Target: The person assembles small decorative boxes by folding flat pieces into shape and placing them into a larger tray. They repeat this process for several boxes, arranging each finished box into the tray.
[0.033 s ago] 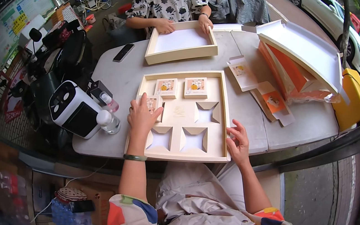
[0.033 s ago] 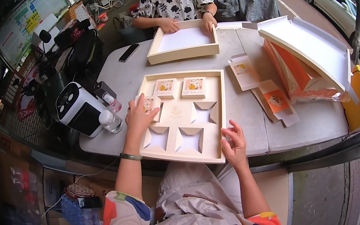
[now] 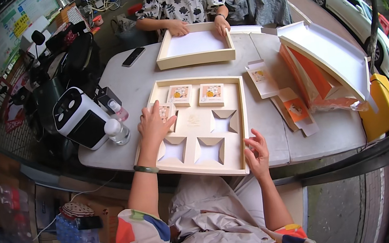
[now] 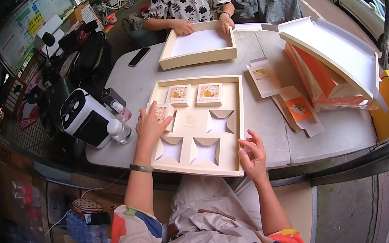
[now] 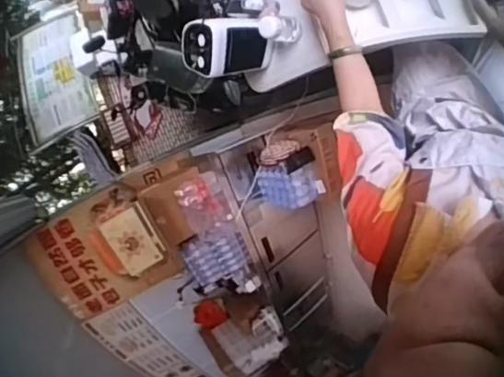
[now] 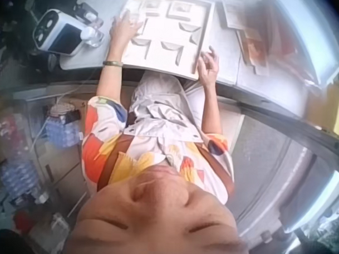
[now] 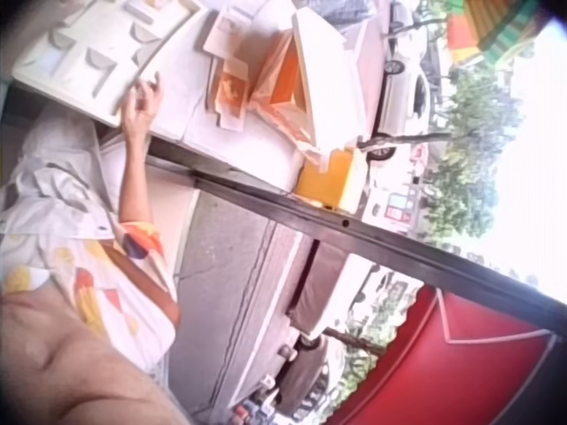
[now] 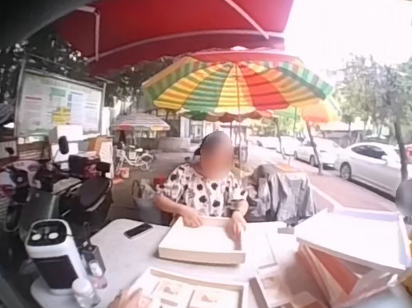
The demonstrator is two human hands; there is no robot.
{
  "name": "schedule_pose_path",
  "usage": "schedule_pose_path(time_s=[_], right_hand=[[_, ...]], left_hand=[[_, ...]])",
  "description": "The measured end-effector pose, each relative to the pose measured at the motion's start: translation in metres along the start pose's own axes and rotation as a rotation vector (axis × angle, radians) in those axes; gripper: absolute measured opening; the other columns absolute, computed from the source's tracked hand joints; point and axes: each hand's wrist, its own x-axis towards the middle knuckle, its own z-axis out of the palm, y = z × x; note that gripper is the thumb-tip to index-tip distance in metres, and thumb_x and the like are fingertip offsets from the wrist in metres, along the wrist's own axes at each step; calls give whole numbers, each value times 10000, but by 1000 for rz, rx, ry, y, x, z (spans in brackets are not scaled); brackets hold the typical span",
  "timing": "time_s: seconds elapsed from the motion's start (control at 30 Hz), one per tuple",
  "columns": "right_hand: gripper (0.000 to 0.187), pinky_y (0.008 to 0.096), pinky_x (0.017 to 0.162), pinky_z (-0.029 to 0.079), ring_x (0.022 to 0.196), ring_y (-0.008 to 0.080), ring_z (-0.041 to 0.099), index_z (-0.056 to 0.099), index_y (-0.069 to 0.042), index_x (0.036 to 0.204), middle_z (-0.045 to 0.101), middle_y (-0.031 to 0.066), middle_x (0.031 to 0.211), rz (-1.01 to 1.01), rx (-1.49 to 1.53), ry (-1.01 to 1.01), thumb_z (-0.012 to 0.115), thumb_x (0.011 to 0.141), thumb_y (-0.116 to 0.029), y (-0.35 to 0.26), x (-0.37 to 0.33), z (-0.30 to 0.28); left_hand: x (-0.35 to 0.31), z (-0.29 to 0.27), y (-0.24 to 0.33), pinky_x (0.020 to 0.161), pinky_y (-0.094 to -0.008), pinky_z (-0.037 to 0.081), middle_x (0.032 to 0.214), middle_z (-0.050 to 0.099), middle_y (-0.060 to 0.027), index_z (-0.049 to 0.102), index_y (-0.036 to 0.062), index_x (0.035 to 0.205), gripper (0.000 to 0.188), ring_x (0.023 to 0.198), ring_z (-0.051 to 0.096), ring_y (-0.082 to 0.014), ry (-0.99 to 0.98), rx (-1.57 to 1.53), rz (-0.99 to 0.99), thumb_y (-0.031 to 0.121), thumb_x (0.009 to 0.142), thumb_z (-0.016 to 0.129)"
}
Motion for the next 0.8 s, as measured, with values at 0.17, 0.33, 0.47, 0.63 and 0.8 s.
schedule_pose_path(time_s=[0.17,0.33,0.47,0.63,0.8], right_hand=[[294,250,781,460,1099,183,510,709,-85,1073,464,116,1391,13,-11,-9,596,815,-2,-7,6,-4],[285,252,777,448,1101,189,511,695,-94,1085,462,117,1399,-32,-60,-12,632,810,-55,3,3,-3],[285,254,778,434,1098,190,516,680,-90,1080,456,124,1417,-32,-87,-28,661,795,-89,-3,4,-2],[291,240,764,417,1060,154,523,673,-64,1070,485,130,1405,-12,-37,-34,660,779,-67,5,3,0],[297,215,717,398,960,109,528,670,-50,1069,512,124,1384,-24,-29,-30,648,773,-37,10,4,2]], left_hand=[[8,0,14,902,-503,462,1215,509,-241,451,94,1407,802,1091,567,-417,-78,118,-7,512,772,707],[14,-4,15,916,-500,463,1241,512,-266,445,109,1415,802,1108,573,-412,-156,119,-48,550,783,667],[18,-8,13,915,-494,468,1250,511,-266,438,109,1417,823,1101,585,-410,-205,152,-38,571,773,659],[23,-5,11,927,-494,461,1255,508,-271,418,111,1429,818,1100,585,-416,-236,175,-26,568,787,639],[25,6,3,967,-491,427,1293,477,-286,377,93,1447,818,1180,522,-431,-243,124,-69,562,816,603]])
